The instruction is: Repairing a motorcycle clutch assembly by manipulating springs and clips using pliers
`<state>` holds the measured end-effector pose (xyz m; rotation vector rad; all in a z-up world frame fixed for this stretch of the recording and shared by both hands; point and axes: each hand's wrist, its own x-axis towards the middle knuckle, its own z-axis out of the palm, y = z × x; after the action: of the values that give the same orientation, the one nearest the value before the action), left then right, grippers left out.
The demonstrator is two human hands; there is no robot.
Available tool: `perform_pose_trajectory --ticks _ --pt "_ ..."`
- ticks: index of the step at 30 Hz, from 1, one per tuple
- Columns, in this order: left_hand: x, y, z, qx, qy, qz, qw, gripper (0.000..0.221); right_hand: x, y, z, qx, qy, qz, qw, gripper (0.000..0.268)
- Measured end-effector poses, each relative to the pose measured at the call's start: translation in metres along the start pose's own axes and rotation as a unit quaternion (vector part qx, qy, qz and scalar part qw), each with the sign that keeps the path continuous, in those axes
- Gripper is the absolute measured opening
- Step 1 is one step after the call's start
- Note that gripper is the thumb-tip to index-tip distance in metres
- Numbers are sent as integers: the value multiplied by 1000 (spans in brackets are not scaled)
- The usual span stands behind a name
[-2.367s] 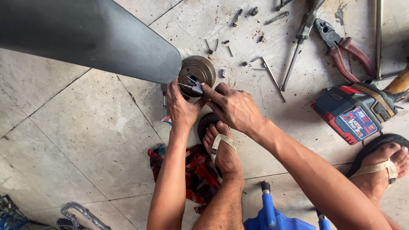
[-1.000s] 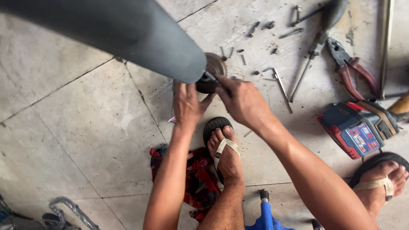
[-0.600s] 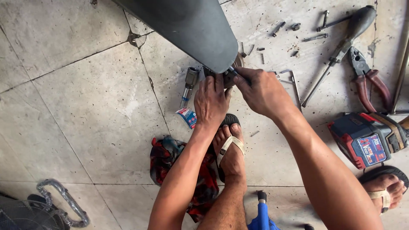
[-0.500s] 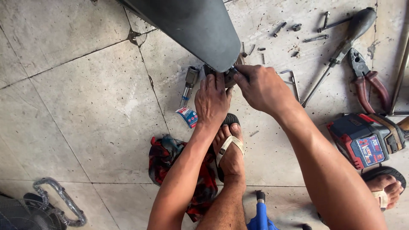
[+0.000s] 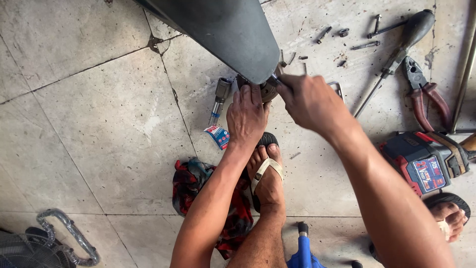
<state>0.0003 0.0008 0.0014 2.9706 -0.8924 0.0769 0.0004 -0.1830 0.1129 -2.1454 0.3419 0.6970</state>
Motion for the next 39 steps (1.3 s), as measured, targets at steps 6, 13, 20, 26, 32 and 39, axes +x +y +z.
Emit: perform_pose_trajectory --ticks 6,13,20,26,32,39 --pt "-1 -2 7 23 5 10 1000 74 -41 2 34 79 109 26 991 38" --pt "-1 -11 -2 -145 -41 -17 988 77 -32 17 51 136 137 26 981 39" --pt "1 -21 1 -355 7 -131 925 31 -28 30 58 263 119 14 957 38" --pt "18 -17 -3 -417 11 -202 886 18 -26 41 64 322 103 -1 941 37" --pt "28 -9 -24 -431 21 -255 865 13 -24 44 66 338 98 4 936 37" --pt "37 -12 -20 -408 7 -292 865 16 -21 42 60 385 97 7 918 38"
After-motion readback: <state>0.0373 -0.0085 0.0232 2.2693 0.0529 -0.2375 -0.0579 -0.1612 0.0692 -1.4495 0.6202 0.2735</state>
